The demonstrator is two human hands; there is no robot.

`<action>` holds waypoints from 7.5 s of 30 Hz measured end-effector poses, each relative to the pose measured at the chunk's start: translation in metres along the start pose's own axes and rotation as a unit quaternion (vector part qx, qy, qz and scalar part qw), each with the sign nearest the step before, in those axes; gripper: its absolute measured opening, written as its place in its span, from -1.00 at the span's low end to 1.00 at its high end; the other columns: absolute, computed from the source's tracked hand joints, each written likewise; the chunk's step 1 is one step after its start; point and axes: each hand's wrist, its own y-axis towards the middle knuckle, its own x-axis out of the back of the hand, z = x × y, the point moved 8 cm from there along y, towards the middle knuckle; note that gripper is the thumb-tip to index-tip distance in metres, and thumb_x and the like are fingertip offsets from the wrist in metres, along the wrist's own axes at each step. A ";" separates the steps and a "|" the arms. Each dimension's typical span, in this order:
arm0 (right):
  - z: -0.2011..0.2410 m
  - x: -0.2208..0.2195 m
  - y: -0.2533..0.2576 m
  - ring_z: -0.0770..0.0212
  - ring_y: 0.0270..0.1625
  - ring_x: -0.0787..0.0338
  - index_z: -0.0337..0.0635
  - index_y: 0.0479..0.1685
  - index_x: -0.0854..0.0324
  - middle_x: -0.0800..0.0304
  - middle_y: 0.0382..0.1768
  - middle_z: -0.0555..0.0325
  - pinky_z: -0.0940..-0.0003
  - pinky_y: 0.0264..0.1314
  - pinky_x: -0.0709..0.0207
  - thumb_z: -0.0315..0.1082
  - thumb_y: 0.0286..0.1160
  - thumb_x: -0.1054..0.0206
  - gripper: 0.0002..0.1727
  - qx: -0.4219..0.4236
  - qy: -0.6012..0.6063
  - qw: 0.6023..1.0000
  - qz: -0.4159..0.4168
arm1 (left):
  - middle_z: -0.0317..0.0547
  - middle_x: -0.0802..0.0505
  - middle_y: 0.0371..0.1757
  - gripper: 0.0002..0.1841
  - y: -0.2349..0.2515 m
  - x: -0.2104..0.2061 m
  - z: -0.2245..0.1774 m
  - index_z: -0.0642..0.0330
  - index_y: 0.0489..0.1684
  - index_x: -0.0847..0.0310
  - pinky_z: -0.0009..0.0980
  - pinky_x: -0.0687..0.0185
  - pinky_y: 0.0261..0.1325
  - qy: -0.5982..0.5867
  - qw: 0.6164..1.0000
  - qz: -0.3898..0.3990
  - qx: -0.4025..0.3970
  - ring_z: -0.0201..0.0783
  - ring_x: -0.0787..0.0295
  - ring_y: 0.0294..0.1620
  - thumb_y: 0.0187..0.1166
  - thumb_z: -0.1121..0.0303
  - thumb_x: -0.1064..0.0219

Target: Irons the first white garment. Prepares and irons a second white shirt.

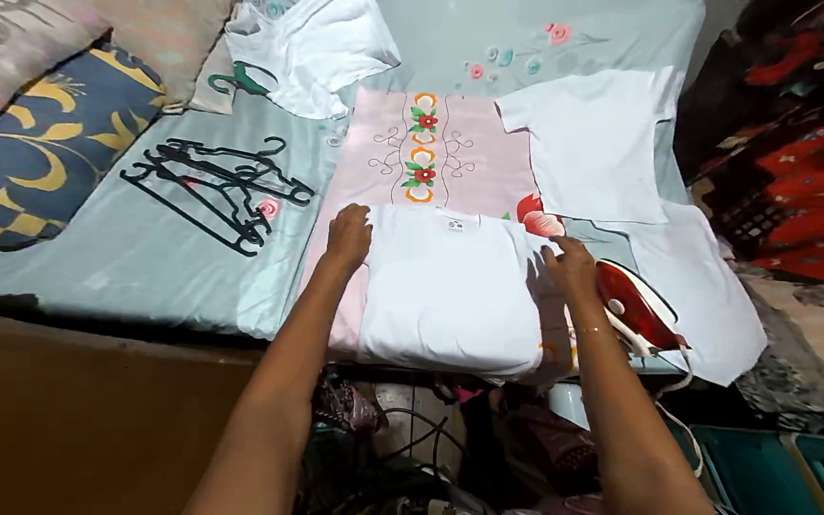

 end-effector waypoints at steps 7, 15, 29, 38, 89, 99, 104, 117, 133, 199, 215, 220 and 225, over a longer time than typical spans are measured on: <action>-0.004 -0.070 0.081 -0.46 0.54 -0.54 -0.30 0.76 -0.23 -0.53 0.48 -0.49 -0.41 0.56 -0.33 -0.35 0.64 -0.37 -0.29 -0.026 -0.028 0.987 0.159 | 0.40 -0.66 0.46 -0.44 0.063 -0.016 0.025 0.32 0.57 -0.49 0.55 -0.23 0.45 0.119 0.985 0.106 0.062 0.43 -0.46 0.56 0.63 0.24 -0.43; 0.000 0.009 0.003 -0.27 0.15 -0.77 -0.55 0.12 -0.70 -0.76 0.08 -0.47 -0.15 0.30 -0.57 -0.43 0.63 -0.28 -0.69 0.006 0.118 0.990 -0.078 | 0.41 -0.79 0.19 -0.75 0.005 0.048 -0.004 0.41 0.13 -0.75 0.36 -0.47 0.41 0.009 0.998 -0.004 0.055 0.36 -0.69 0.36 0.74 0.43 -0.23; 0.085 0.209 -0.069 0.27 0.02 -0.73 -0.64 0.04 -0.65 -0.75 -0.07 -0.23 0.42 0.17 -0.60 -0.45 0.63 -0.23 -0.69 0.157 0.156 0.874 -0.432 | 0.14 -0.85 -0.08 -0.70 -0.065 0.230 -0.088 0.45 -0.02 -0.77 -0.43 -0.56 0.08 -0.090 0.931 -0.320 -0.148 -0.36 -0.71 -0.10 0.72 0.35 -0.19; 0.100 0.106 0.064 -0.48 0.52 -0.52 -0.48 0.73 -0.19 -0.25 0.61 -0.66 -0.18 0.54 -0.48 -0.32 0.71 -0.26 -0.32 0.089 0.042 0.986 -0.133 | 0.55 -0.40 0.68 -0.45 0.074 0.115 -0.102 0.44 0.64 -0.39 0.35 -0.20 0.68 -0.014 0.989 -0.125 -0.072 0.49 -0.27 0.71 0.69 0.36 -0.28; 0.072 -0.050 -0.040 -0.37 0.23 -0.74 -0.34 0.41 -0.56 -0.75 0.15 -0.42 -0.36 0.30 -0.52 -0.13 0.79 -0.20 -0.53 -0.108 0.129 0.985 0.041 | 0.38 -0.71 0.36 -0.41 -0.141 -0.056 -0.006 0.28 0.72 -0.32 0.16 -0.51 0.45 -0.200 0.970 0.100 0.100 0.24 -0.70 0.32 0.71 0.35 -0.34; 0.049 -0.034 -0.020 -0.43 0.18 -0.74 -0.27 0.45 -0.56 -0.73 0.16 -0.44 -0.47 0.22 -0.50 -0.03 0.79 -0.18 -0.48 -0.094 0.102 0.989 0.047 | 0.37 -0.74 0.33 -0.43 -0.143 -0.060 -0.004 0.27 0.69 -0.36 0.16 -0.55 0.42 -0.211 0.971 0.078 0.083 0.24 -0.73 0.28 0.70 0.36 -0.34; 0.011 -0.014 -0.032 -0.38 0.21 -0.73 -0.27 0.50 -0.51 -0.72 0.20 -0.43 -0.38 0.28 -0.51 -0.10 0.80 -0.18 -0.50 -0.148 0.095 0.984 0.014 | 0.34 -0.74 0.33 -0.44 -0.143 -0.061 -0.003 0.26 0.69 -0.36 0.17 -0.56 0.39 -0.209 0.971 0.081 0.077 0.23 -0.73 0.27 0.71 0.35 -0.33; 0.048 -0.033 -0.090 0.21 -0.10 -0.82 -0.43 0.30 -0.66 -0.85 -0.05 -0.19 0.20 0.07 -0.68 -0.22 0.50 -0.35 -0.50 0.140 0.180 0.961 0.155 | 0.30 -0.78 0.11 -0.53 -0.158 -0.048 0.001 0.28 0.59 -0.46 0.11 -0.68 0.07 -0.256 0.964 0.045 0.054 0.14 -0.77 -0.08 0.69 0.51 -0.28; 0.211 -0.112 -0.106 -0.07 -0.07 -0.87 -0.19 0.33 -0.70 -0.89 -0.08 -0.13 -0.21 0.06 -0.66 -0.12 0.58 -0.41 -0.55 0.272 0.140 0.915 0.262 | 0.21 -0.83 0.08 -0.57 -0.178 -0.015 0.035 0.34 0.57 -0.45 -0.06 -0.77 0.01 -0.292 0.949 0.009 0.117 -0.01 -0.84 -0.16 0.73 0.55 -0.16; 0.099 -0.051 -0.024 -0.08 -0.08 -0.81 -0.32 0.35 -0.66 -0.83 -0.05 -0.25 -0.11 0.12 -0.61 -0.08 0.72 -0.29 -0.52 -0.016 0.100 0.993 0.054 | 0.26 -0.81 0.10 -0.67 0.007 -0.036 0.018 0.40 0.12 -0.73 0.14 -0.58 0.39 -0.151 0.988 -0.001 0.036 0.17 -0.76 0.25 0.80 0.29 -0.16; 0.163 -0.099 0.038 0.01 -0.22 -0.77 -0.19 0.38 -0.67 -0.84 -0.10 -0.15 -0.05 -0.07 -0.62 -0.13 0.67 -0.37 -0.56 0.097 0.150 0.965 0.194 | 0.27 -0.83 0.19 -0.68 0.074 -0.044 0.016 0.35 0.17 -0.71 0.28 -0.56 0.34 -0.179 0.973 0.033 0.139 0.21 -0.75 0.33 0.77 0.29 -0.14; 0.209 -0.123 0.067 -0.22 0.03 -0.83 -0.15 0.32 -0.70 -0.84 0.01 -0.22 -0.33 0.15 -0.58 0.07 0.71 -0.26 -0.49 0.070 0.119 0.980 0.144 | 0.18 -0.86 0.01 -0.68 0.050 -0.035 0.040 0.35 0.14 -0.69 0.10 -0.69 0.19 -0.304 0.934 -0.086 0.166 0.06 -0.84 0.02 0.71 0.25 -0.29; 0.213 -0.125 0.065 -0.20 -0.02 -0.83 -0.11 0.41 -0.64 -0.83 0.02 -0.22 -0.31 0.12 -0.61 0.05 0.71 -0.26 -0.49 0.079 0.117 0.973 0.183 | 0.20 -0.84 -0.11 -0.68 0.042 -0.038 0.049 0.46 0.19 -0.59 -0.07 -0.77 0.00 -0.370 0.903 -0.138 0.168 -0.05 -0.83 -0.21 0.75 0.32 -0.23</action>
